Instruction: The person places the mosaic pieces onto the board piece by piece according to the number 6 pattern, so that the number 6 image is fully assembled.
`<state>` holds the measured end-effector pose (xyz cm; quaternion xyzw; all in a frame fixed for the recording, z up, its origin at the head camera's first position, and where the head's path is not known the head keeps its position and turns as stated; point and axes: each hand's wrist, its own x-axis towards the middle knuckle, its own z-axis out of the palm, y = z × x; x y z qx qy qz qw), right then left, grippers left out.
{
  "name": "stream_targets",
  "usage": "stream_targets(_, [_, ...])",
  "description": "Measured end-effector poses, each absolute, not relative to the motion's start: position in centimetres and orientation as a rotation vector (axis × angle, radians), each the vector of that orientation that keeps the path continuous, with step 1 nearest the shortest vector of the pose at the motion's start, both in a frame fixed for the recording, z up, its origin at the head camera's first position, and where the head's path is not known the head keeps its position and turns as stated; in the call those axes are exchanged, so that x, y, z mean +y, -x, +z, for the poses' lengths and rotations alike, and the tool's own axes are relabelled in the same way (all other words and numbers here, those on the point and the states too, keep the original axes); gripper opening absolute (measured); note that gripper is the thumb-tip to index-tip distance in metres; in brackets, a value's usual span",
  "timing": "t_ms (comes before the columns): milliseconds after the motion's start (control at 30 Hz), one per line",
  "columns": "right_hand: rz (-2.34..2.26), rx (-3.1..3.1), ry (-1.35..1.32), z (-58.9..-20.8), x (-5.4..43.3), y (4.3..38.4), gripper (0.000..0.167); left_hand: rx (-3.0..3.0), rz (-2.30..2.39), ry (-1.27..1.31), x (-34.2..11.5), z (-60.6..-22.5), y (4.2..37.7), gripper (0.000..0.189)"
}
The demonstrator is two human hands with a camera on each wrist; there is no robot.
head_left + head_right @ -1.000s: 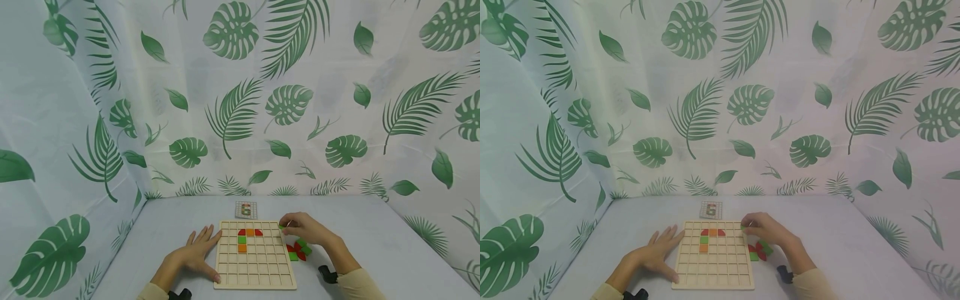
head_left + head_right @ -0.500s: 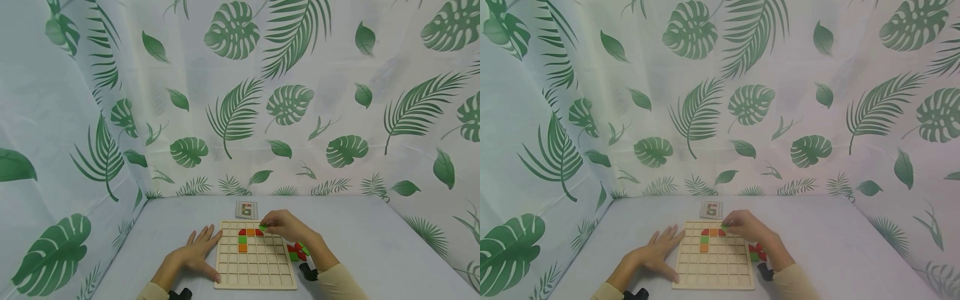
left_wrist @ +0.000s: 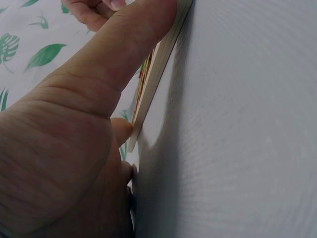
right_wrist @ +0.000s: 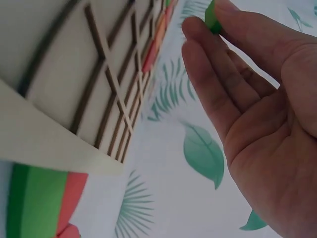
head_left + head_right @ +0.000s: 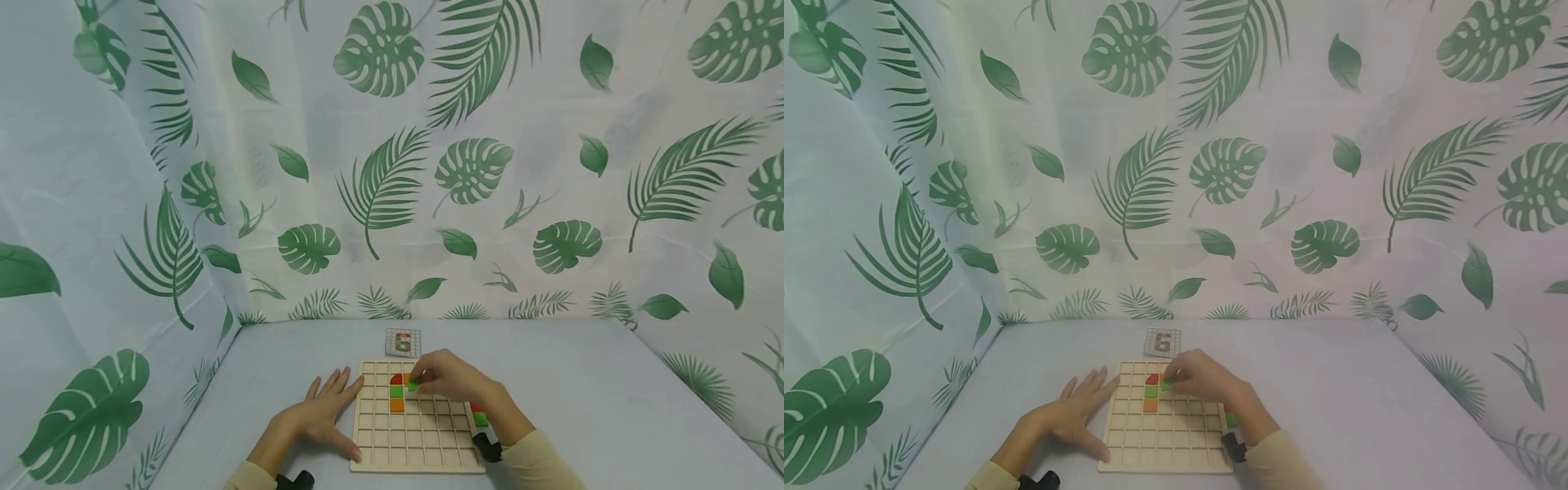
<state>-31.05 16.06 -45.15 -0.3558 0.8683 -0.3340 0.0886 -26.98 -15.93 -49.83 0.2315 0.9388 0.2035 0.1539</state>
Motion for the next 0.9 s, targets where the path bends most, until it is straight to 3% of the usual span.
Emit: stream_targets(900, [-0.768,2.589,1.197,-46.2,14.5,30.3,0.021,2.682,0.575,-0.651,-15.6,-49.3,26.7,0.137])
